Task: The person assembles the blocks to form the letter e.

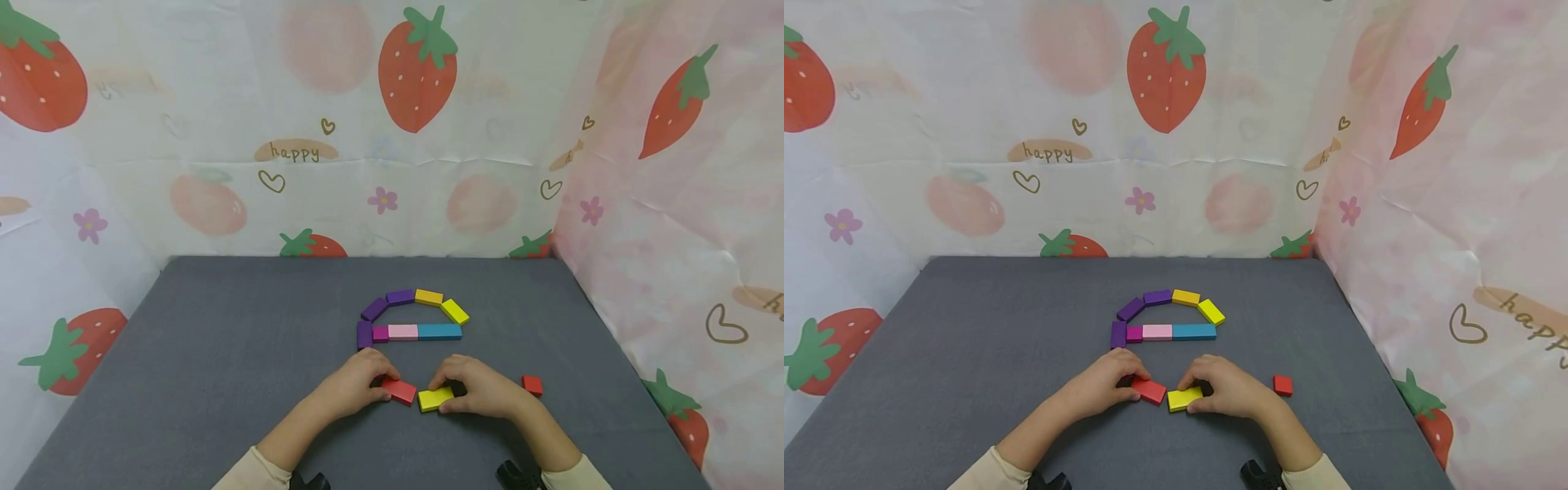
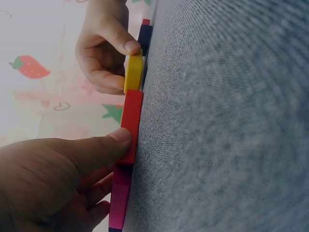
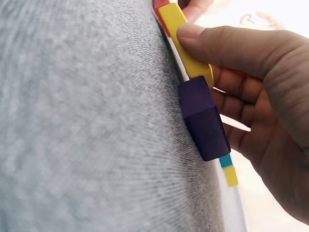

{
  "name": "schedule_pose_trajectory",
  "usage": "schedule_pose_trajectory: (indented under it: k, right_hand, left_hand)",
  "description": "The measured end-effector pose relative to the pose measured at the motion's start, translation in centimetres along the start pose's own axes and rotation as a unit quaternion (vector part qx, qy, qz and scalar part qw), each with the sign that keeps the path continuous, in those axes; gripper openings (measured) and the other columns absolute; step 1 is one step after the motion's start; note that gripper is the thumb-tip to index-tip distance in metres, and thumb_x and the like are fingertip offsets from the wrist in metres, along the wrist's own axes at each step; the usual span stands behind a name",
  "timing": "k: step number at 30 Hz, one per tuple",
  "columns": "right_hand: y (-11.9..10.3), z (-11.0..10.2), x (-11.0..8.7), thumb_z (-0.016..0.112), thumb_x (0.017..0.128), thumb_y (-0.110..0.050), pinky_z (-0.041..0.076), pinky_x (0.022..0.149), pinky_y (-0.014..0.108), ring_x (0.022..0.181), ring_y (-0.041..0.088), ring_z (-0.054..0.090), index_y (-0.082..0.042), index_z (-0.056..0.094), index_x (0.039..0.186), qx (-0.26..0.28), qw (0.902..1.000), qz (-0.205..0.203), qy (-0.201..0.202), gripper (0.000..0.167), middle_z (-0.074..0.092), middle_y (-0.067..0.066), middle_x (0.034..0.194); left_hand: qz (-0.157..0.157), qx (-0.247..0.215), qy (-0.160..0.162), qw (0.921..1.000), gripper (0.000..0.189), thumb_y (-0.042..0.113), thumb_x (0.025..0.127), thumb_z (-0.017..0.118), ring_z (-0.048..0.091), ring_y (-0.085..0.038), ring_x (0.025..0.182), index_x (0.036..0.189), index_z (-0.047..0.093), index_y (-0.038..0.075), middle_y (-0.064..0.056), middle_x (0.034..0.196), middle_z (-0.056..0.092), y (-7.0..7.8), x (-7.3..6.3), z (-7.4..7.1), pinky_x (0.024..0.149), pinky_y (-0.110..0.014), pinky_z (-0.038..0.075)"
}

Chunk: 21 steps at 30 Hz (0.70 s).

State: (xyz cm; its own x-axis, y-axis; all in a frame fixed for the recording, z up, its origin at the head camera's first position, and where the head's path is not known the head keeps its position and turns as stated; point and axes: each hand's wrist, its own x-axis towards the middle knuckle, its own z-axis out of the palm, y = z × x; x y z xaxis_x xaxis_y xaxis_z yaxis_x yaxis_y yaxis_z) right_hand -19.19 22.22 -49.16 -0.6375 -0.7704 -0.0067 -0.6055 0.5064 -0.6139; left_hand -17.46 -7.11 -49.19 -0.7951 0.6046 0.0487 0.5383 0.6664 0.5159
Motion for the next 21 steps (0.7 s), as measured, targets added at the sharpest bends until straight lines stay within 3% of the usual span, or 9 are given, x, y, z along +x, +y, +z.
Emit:
schedule_pose_trajectory:
  k: [21]
  right_hand:
    - [-0.12,0.46,0.34,0.083,0.087,-0.035,0.048,0.097,0.037,0.102,0.004,0.056,-0.032,0.072,0.110,-0.017,0.9995,0.024,0.015,0.026,0.064,-0.021,0.105]
  left_hand:
    - [0.001,0.006,0.000,1.0000,0.023,0.022,0.091,0.079,0.055,-0.012,0.111,0.114,0.076,0.018,0.009,0.108,0.070,0.09,-0.07,-0.09,0.104,-0.038,0.046]
